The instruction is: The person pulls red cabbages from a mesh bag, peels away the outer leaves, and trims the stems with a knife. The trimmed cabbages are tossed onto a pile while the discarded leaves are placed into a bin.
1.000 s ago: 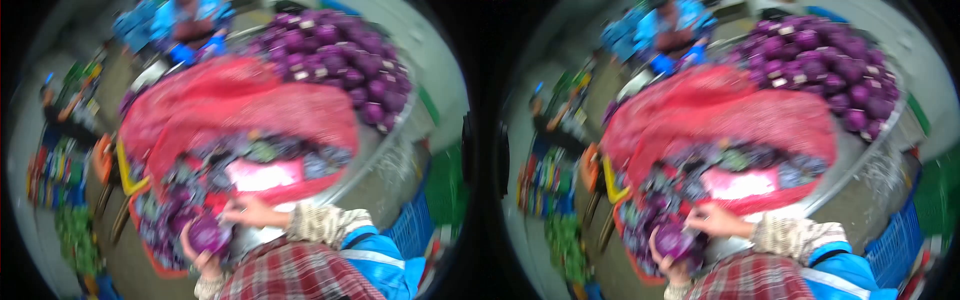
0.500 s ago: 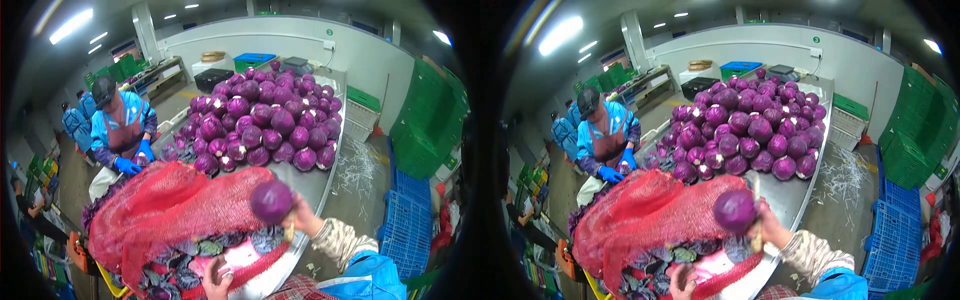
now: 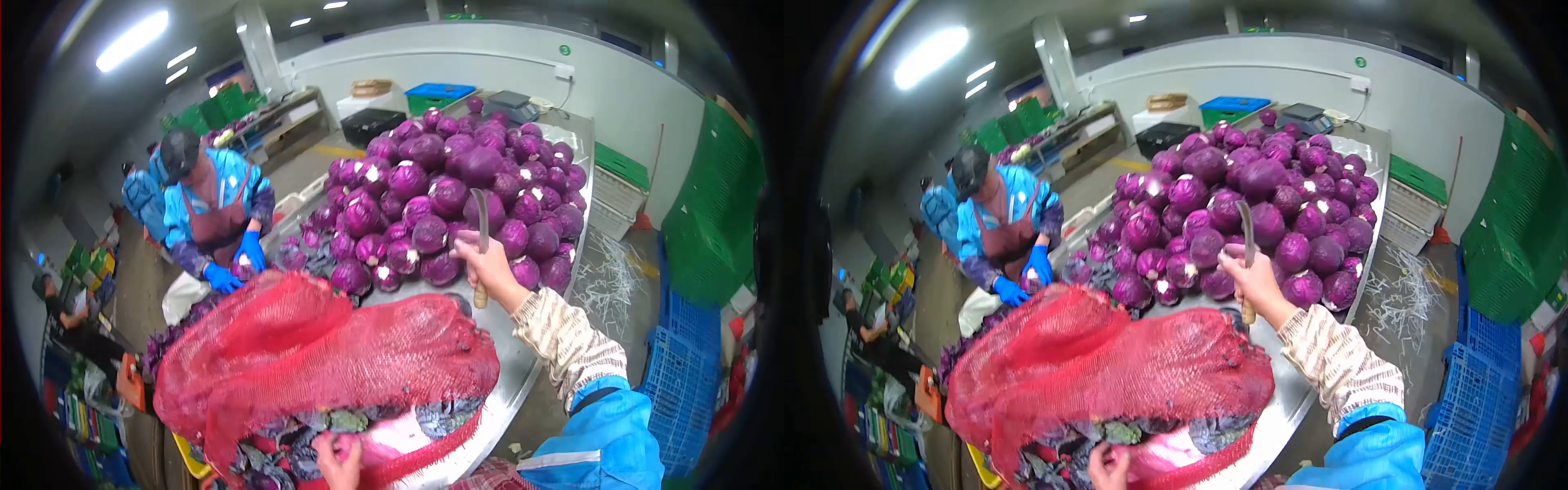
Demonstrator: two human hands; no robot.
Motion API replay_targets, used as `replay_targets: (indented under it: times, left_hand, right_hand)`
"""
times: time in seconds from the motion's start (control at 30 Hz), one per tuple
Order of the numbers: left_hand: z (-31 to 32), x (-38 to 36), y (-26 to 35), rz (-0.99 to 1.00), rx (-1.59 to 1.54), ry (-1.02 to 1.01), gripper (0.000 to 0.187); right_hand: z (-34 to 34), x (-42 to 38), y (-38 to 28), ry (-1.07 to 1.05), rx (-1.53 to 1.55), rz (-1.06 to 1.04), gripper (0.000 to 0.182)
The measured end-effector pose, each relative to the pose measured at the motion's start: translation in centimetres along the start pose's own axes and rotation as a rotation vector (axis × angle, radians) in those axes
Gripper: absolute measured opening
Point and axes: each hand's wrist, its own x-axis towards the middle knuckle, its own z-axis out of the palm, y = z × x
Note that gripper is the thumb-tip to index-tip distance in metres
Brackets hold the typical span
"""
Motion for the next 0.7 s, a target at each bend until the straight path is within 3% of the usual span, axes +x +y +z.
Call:
replay_targets:
  times: [0.03,0.07,0.1,0.2,0.23,0.27,0.33,0.47,0.53,0.63,0.67,0.7]
  left_hand:
    - [-0.6,0.5,0.7,0.124,0.122,0.079,0.066]
    - [-0.6,1.4,2.3,0.366,0.312,0.204,0.056]
    - [-0.4,2.5,2.6,0.407,0.326,0.229,0.06]
    - [0.5,3.5,-0.2,0.263,0.522,0.198,0.072]
    - [0.7,2.5,-1.7,0.237,0.525,0.211,0.076]
    - [1.2,2.4,-2.6,0.26,0.517,0.225,0.08]
    - [1.2,1.6,-3.0,0.092,0.275,0.156,0.087]
    - [1.3,4.7,0.5,0.229,0.491,0.361,0.099]
    - [2.2,6.3,2.2,0.364,0.562,0.388,0.095]
    - [2.9,9.2,3.1,0.227,0.479,0.2,0.084]
    - [1.7,10.5,4.1,0.199,0.269,0.119,0.079]
    - [1.7,11.5,3.5,0.276,0.228,0.152,0.076]
  right_hand:
    - [0.4,-1.9,-0.6,-0.04,-0.099,-0.015,0.045]
    - [0.8,-3.4,-0.5,-0.102,-0.199,-0.023,0.042]
    - [1.0,-4.2,0.7,-0.086,-0.369,-0.245,0.036]
    - [1.9,-8.4,0.0,-0.169,-0.534,-0.21,0.036]
    - [3.0,-10.4,-0.2,-0.184,-0.397,-0.237,0.035]
    - [2.7,-11.6,1.0,-0.204,-0.392,-0.25,0.035]
    - [3.8,-15.5,1.3,-0.354,-0.275,-0.132,0.037]
    - [8.7,-21.1,3.7,-0.592,-0.415,-0.015,0.039]
    - [10.2,-23.0,5.6,-0.609,-0.481,0.054,0.039]
    - [11.0,-24.4,6.9,-0.616,-0.649,0.008,0.044]
    - [11.3,-24.3,7.4,-0.6,-0.655,-0.005,0.044]
    - [11.4,-24.3,7.8,-0.564,-0.633,0.039,0.044]
